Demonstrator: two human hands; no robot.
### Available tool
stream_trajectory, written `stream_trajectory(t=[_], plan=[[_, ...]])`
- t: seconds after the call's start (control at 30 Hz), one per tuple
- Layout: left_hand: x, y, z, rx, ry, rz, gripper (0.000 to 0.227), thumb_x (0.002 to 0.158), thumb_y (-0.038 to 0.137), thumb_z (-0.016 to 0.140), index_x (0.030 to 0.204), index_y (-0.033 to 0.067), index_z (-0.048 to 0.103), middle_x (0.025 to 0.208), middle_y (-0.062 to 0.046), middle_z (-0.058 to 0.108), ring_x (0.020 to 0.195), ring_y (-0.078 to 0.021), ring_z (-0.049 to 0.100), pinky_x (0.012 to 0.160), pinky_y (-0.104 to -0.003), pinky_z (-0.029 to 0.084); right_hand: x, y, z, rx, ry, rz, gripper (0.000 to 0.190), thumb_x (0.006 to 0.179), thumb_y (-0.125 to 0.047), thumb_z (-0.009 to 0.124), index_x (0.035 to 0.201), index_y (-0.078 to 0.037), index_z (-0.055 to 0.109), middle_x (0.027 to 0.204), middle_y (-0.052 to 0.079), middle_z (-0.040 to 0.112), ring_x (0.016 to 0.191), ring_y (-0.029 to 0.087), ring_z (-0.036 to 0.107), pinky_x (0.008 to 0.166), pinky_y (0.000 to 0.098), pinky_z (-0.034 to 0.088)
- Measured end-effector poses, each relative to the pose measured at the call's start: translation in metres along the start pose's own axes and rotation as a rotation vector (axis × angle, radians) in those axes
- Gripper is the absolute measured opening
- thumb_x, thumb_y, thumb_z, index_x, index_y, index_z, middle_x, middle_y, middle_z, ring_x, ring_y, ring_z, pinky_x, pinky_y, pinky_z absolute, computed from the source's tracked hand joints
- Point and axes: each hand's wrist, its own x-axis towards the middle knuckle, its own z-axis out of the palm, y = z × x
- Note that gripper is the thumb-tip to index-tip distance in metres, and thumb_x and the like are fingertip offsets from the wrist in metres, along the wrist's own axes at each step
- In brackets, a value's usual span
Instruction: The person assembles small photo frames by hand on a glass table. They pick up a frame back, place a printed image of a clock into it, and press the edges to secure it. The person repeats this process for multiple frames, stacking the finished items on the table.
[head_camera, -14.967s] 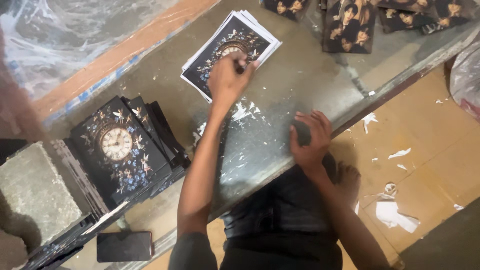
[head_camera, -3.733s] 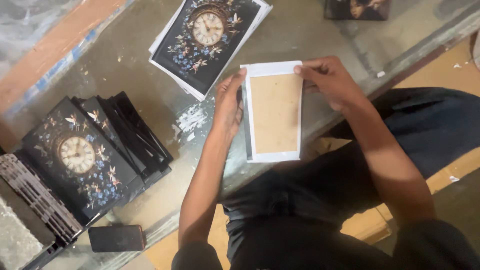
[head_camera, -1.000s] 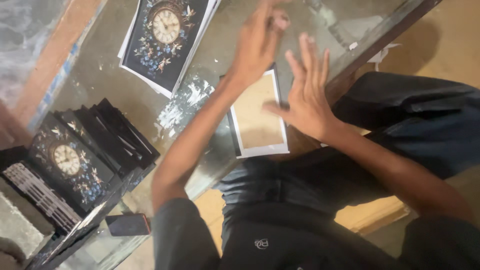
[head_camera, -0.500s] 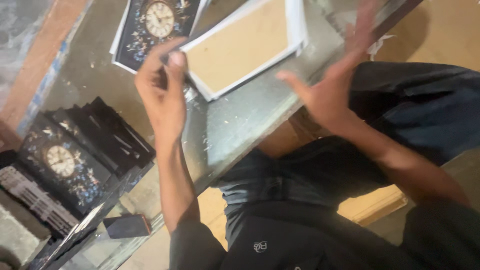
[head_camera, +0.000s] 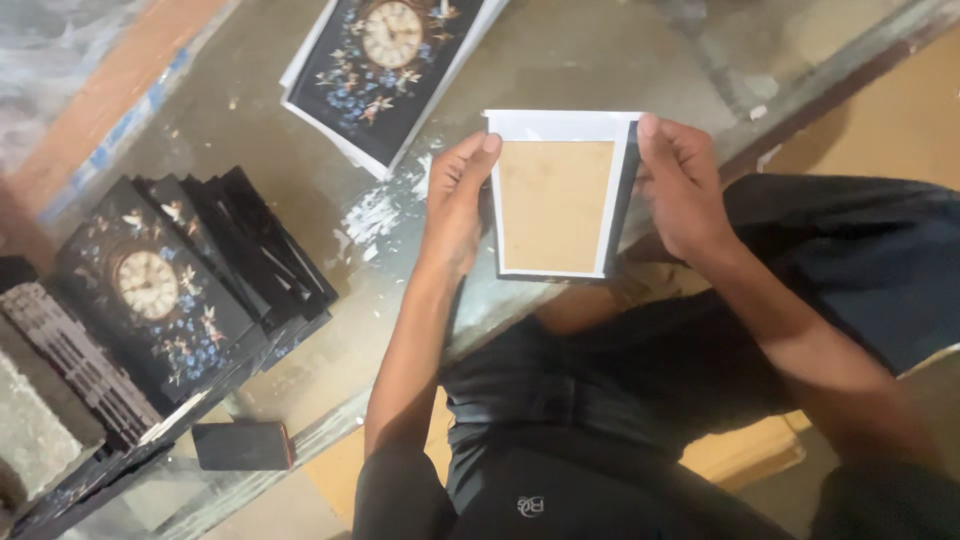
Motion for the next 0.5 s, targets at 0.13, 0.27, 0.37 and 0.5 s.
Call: stream_trajectory(t=[0.13, 0.27, 0.37, 0.5], plan=[[0.006, -0.001, -0.005, -0.146, 0.107, -0.017, 0.032, 0.107, 0.029, 0.057, 0.108, 0.0013, 0.073, 0.098, -0.004, 0.076, 0.088, -0.0091, 0.068, 0.084, -0.028, 0.055, 0.017, 0.004, 0.001, -0.100, -0.006, 0.008, 0.036, 0.116, -0.026, 0.051, 0.112, 0.004, 0.069, 0.098, 0.006, 0.074, 0.082, 0.010, 0.068, 0.075, 0.0254, 0.056], [0.010, -0.006, -0.011, -0.122, 0.158, 0.014, 0.034, 0.108, 0.028, 0.061, 0.107, -0.0024, 0.075, 0.094, -0.004, 0.075, 0.080, -0.0088, 0.064, 0.075, -0.027, 0.051, 0.034, 0.001, -0.002, -0.165, -0.013, 0.097, 0.026, 0.111, -0.018, 0.061, 0.109, 0.005, 0.071, 0.097, 0.007, 0.074, 0.082, 0.011, 0.069, 0.075, 0.0269, 0.058], [0.011, -0.011, -0.013, -0.129, 0.210, 0.019, 0.029, 0.104, 0.022, 0.066, 0.110, -0.0041, 0.076, 0.093, -0.005, 0.077, 0.079, -0.0086, 0.065, 0.074, -0.027, 0.053, 0.040, 0.001, 0.001, -0.166, -0.015, 0.142, 0.020, 0.106, -0.012, 0.065, 0.113, 0.006, 0.071, 0.101, 0.009, 0.075, 0.085, 0.011, 0.070, 0.078, 0.0276, 0.059], [0.006, -0.008, -0.022, -0.036, 0.115, 0.084, 0.024, 0.102, 0.012, 0.072, 0.115, -0.0070, 0.076, 0.101, -0.010, 0.079, 0.088, -0.0092, 0.068, 0.083, -0.026, 0.054, 0.041, 0.001, 0.001, -0.173, -0.021, 0.153, 0.020, 0.104, -0.007, 0.067, 0.119, 0.006, 0.071, 0.106, 0.010, 0.076, 0.089, 0.012, 0.072, 0.082, 0.0276, 0.059]])
